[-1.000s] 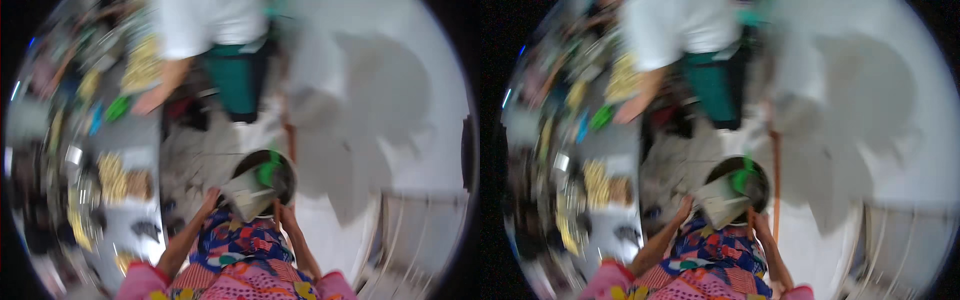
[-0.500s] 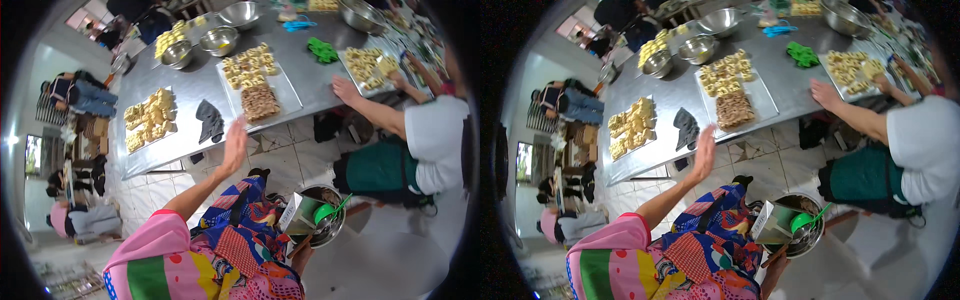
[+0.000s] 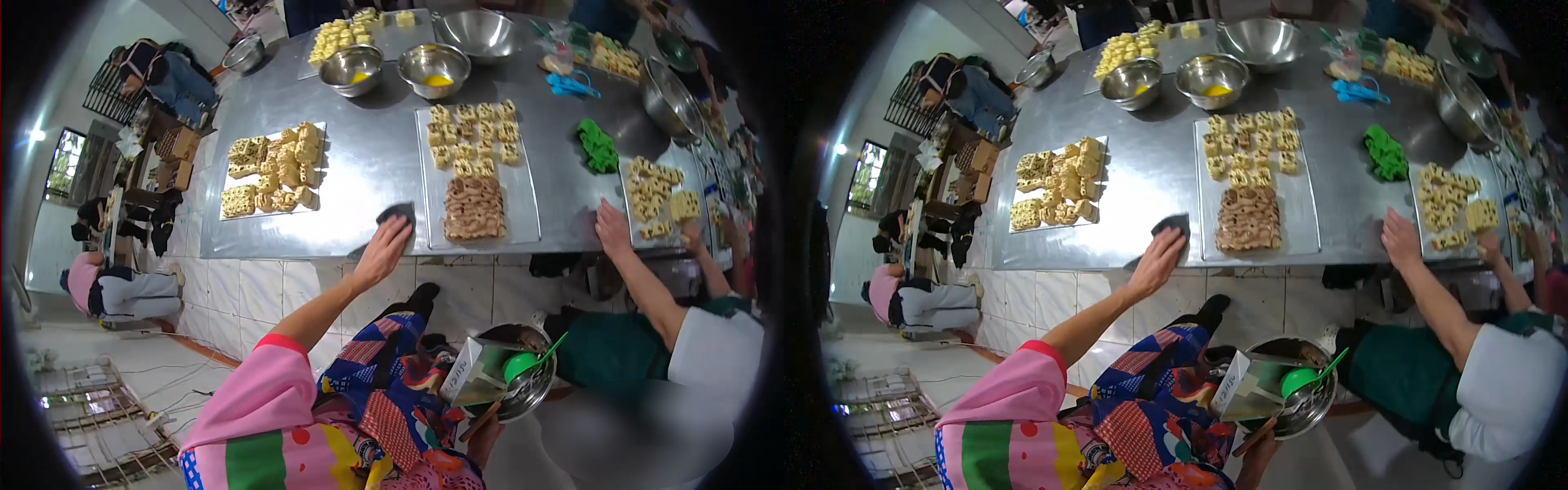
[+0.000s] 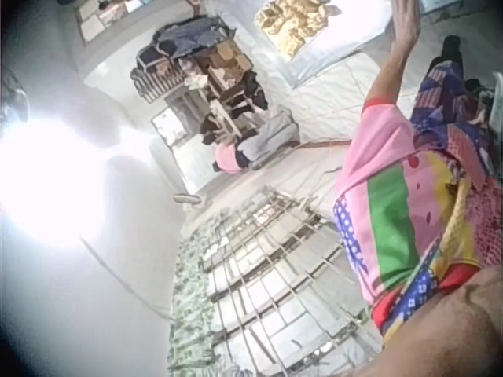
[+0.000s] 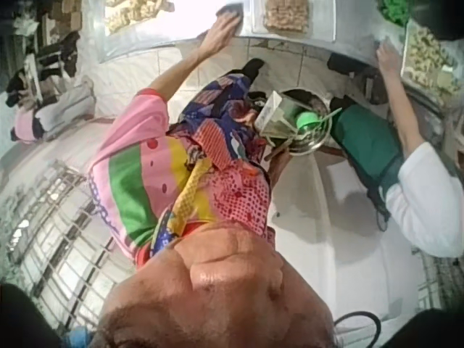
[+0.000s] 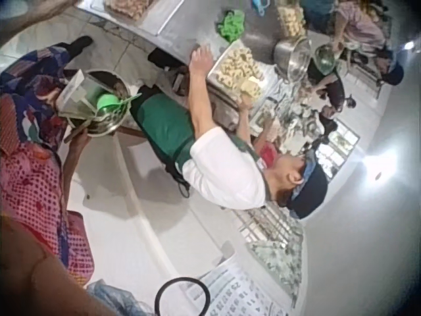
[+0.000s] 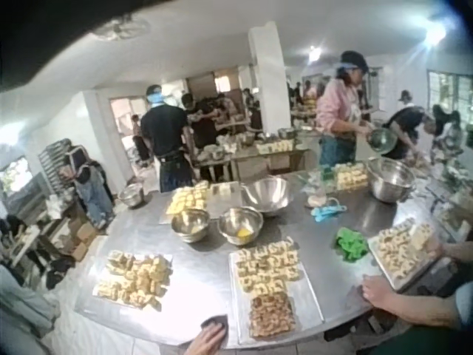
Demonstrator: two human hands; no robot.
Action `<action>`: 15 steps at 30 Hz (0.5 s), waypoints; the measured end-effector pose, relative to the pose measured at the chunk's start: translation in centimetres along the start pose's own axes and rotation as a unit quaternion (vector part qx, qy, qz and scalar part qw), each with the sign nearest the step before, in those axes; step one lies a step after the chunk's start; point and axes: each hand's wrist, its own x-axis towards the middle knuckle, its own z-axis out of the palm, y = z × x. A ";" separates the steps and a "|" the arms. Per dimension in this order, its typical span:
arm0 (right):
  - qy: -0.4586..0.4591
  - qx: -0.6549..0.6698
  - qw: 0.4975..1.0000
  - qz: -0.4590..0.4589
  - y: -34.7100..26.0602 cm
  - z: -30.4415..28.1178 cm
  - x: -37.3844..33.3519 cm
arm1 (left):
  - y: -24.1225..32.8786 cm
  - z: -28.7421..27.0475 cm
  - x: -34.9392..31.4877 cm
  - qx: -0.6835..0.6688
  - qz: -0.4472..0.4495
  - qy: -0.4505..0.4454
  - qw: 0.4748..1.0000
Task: The person cleans a workspace at a stainless steel table, handles trays of pastries, and organizes food preparation items in a commercial kitchen setting.
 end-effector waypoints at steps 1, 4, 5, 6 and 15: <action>0.003 -0.003 1.000 0.016 0.5 -0.4 0.4 | -0.5 -0.8 -0.5 -0.024 0.016 -0.038 0.999; -0.004 -0.015 0.999 0.049 -0.6 2.1 0.5 | -4.4 -2.1 1.5 -0.047 0.018 -0.066 0.997; -0.005 -0.012 1.000 0.019 0.1 2.0 0.9 | -5.8 -1.8 3.6 -0.046 0.011 -0.046 0.998; -0.010 -0.012 1.000 -0.010 0.5 2.2 1.3 | -7.5 -1.6 5.7 -0.043 -0.001 -0.025 0.999; 0.075 -0.027 0.995 0.056 0.8 6.4 2.0 | -18.1 2.6 23.0 -0.049 0.051 0.021 0.997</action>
